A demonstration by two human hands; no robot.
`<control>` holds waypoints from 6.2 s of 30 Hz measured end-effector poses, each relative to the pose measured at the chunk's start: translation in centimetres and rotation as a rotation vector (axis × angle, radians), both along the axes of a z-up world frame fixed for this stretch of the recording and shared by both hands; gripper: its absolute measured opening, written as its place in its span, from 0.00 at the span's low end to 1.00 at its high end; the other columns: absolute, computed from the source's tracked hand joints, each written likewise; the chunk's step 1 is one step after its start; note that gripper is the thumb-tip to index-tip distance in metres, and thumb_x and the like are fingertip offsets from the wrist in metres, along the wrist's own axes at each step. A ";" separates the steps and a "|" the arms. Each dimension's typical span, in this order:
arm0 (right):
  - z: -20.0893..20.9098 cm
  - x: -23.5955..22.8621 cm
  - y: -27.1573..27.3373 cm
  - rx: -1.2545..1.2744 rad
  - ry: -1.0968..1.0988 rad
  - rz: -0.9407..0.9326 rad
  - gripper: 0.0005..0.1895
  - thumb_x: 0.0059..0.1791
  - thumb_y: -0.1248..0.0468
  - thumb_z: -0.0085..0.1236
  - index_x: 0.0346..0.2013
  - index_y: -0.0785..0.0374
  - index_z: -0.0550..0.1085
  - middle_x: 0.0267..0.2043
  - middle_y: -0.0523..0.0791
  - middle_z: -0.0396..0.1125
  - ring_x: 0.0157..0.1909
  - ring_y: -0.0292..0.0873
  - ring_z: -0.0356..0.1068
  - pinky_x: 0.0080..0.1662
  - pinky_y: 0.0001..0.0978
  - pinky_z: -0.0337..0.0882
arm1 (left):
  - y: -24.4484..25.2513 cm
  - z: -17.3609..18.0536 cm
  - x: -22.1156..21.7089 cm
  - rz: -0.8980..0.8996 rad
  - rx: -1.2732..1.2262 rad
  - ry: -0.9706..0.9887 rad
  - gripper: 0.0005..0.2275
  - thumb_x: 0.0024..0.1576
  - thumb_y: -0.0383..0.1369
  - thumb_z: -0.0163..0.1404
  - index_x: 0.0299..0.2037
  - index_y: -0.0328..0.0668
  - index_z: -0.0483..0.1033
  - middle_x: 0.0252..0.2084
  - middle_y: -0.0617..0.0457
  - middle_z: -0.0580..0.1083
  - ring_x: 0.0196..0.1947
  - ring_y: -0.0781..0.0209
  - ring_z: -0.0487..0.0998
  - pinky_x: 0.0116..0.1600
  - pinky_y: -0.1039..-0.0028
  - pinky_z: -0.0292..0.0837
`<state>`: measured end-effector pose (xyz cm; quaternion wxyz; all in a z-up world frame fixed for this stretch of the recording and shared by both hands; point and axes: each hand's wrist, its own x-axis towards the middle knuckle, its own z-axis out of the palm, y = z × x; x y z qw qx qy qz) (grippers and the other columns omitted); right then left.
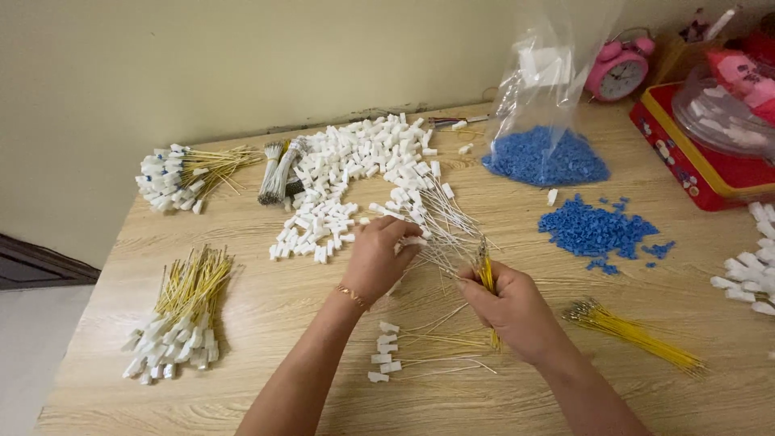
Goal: The person assembles cotton swabs by inserting yellow sticks into white plastic holders. They pick up a holder and a stick, fit them together, and place the finished swab on the table. The process is repeated continuously throughout the video.
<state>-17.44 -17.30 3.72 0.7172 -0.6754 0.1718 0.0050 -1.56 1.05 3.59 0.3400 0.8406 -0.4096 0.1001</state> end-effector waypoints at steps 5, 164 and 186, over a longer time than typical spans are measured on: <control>-0.7 -0.2 0.3 0.018 -0.052 0.014 0.09 0.49 0.67 0.58 0.43 0.65 0.76 0.25 0.37 0.62 0.24 0.29 0.56 0.26 0.24 0.59 | 1.7 1.8 -4.3 0.026 -0.163 0.612 0.03 0.57 0.28 0.60 0.39 0.45 0.83 0.40 0.55 0.78 0.36 0.67 0.79 0.44 0.76 0.80; 5.7 -3.2 5.2 -0.785 -0.349 0.084 0.08 0.43 0.64 0.66 0.35 0.62 0.79 0.28 0.42 0.69 0.28 0.36 0.71 0.31 0.31 0.70 | 6.2 0.2 -10.7 -0.191 -0.706 1.287 0.09 0.60 0.25 0.53 0.49 0.32 0.79 0.43 0.48 0.80 0.44 0.60 0.82 0.52 0.70 0.80; 4.5 -2.3 4.8 -0.486 -0.198 0.145 0.07 0.49 0.63 0.60 0.36 0.64 0.74 0.25 0.41 0.68 0.27 0.33 0.63 0.29 0.30 0.66 | 6.2 0.7 -10.3 -0.193 -0.728 1.323 0.09 0.60 0.24 0.53 0.49 0.32 0.78 0.43 0.49 0.80 0.43 0.59 0.83 0.52 0.69 0.81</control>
